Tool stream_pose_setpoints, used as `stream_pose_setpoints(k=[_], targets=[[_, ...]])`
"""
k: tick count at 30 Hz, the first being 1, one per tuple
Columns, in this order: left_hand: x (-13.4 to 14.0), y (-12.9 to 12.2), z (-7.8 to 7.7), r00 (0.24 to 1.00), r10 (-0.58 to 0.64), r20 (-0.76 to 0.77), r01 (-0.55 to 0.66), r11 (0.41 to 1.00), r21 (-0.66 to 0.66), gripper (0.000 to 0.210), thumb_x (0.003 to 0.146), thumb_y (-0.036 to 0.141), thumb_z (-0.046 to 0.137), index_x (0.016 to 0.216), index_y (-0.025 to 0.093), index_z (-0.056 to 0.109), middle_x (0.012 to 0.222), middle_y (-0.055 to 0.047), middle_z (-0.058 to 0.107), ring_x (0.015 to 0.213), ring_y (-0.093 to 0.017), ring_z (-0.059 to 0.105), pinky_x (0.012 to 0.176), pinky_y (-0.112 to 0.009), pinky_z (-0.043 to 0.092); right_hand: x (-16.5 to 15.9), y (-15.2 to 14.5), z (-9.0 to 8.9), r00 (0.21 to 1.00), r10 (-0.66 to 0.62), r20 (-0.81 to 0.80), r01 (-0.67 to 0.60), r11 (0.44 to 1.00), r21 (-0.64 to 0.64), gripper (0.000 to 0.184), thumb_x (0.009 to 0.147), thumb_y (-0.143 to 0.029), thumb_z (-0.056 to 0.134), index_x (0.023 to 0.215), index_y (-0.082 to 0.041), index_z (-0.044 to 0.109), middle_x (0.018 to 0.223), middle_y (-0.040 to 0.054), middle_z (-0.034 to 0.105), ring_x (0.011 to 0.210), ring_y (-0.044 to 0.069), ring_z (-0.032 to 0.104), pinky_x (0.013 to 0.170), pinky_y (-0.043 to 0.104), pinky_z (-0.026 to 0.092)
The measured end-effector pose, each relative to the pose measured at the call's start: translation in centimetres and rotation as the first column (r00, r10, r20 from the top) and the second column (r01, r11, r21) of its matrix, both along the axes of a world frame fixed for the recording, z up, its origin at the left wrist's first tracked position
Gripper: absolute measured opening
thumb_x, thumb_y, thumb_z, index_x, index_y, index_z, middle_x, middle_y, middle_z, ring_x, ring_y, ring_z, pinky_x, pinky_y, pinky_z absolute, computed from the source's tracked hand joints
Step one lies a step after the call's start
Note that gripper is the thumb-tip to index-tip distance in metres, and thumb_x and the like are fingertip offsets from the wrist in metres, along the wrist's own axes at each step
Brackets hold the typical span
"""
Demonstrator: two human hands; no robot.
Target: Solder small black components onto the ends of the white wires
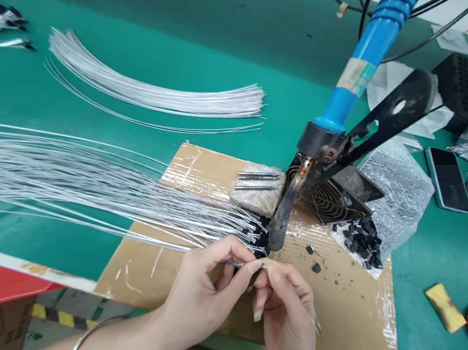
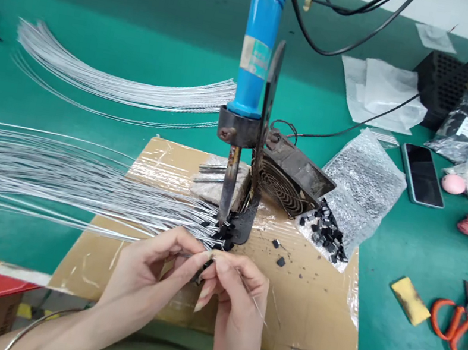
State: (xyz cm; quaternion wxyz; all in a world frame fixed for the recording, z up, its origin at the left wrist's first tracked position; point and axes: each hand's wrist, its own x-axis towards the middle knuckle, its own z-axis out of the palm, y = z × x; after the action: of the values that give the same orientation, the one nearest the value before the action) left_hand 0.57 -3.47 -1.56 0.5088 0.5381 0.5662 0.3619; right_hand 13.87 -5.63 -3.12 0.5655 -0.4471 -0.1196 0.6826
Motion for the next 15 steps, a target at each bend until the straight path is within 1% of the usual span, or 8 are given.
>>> stream_pose_setpoints(k=[3,5,8,11,15], targets=[[0.0,0.2,0.0,1.000,0.012,0.028,-0.011,0.999,-0.043,0.022,0.096,0.030,0.066,0.077,0.018,0.070,0.065,-0.002,0.070,0.055,-0.013,0.058,0.052,-0.023,0.043,0.1,-0.1,-0.1,1.000,0.020,-0.008,-0.020,1.000,0.014,0.024,0.078,-0.044,0.096,0.078,-0.021,0.089,0.062,0.0010,0.073,0.044,0.008,0.059,0.046,0.017,0.058],[0.0,0.4,0.0,0.998,0.024,0.052,-0.021,0.997,-0.069,0.022,0.095,0.031,0.067,0.078,0.018,0.070,0.066,-0.002,0.072,0.056,-0.013,0.059,0.052,-0.023,0.043,0.4,-0.2,-0.4,0.999,0.036,-0.001,-0.036,0.999,0.028,0.025,0.082,-0.046,0.093,0.086,-0.022,0.090,0.068,0.0020,0.076,0.048,0.009,0.063,0.050,0.018,0.060],[0.0,0.5,0.0,0.996,0.050,0.076,-0.043,0.995,-0.092,0.021,0.093,0.032,0.070,0.077,0.018,0.070,0.064,-0.002,0.071,0.054,-0.013,0.057,0.051,-0.023,0.041,0.8,-0.5,-1.0,0.997,0.043,0.061,-0.046,0.998,0.053,0.024,0.088,-0.046,0.089,0.097,-0.023,0.090,0.078,0.0041,0.081,0.056,0.012,0.070,0.055,0.021,0.065],[0.1,0.4,0.0,0.994,0.068,0.086,-0.060,0.994,-0.087,0.019,0.091,0.030,0.072,0.077,0.019,0.069,0.062,0.000,0.070,0.051,-0.012,0.054,0.049,-0.022,0.040,1.0,-0.9,-1.5,0.989,0.039,0.146,-0.050,0.996,0.078,0.017,0.090,-0.040,0.089,0.095,-0.025,0.090,0.077,0.0033,0.082,0.057,0.013,0.072,0.058,0.023,0.066],[0.0,0.3,-0.1,0.994,0.055,0.096,-0.047,0.995,-0.090,0.019,0.092,0.030,0.071,0.077,0.019,0.071,0.064,-0.001,0.071,0.052,-0.013,0.056,0.050,-0.023,0.041,0.9,-1.1,-1.8,0.977,0.021,0.211,-0.045,0.993,0.111,0.012,0.092,-0.038,0.088,0.095,-0.027,0.090,0.075,0.0010,0.083,0.055,0.011,0.073,0.060,0.019,0.064]])
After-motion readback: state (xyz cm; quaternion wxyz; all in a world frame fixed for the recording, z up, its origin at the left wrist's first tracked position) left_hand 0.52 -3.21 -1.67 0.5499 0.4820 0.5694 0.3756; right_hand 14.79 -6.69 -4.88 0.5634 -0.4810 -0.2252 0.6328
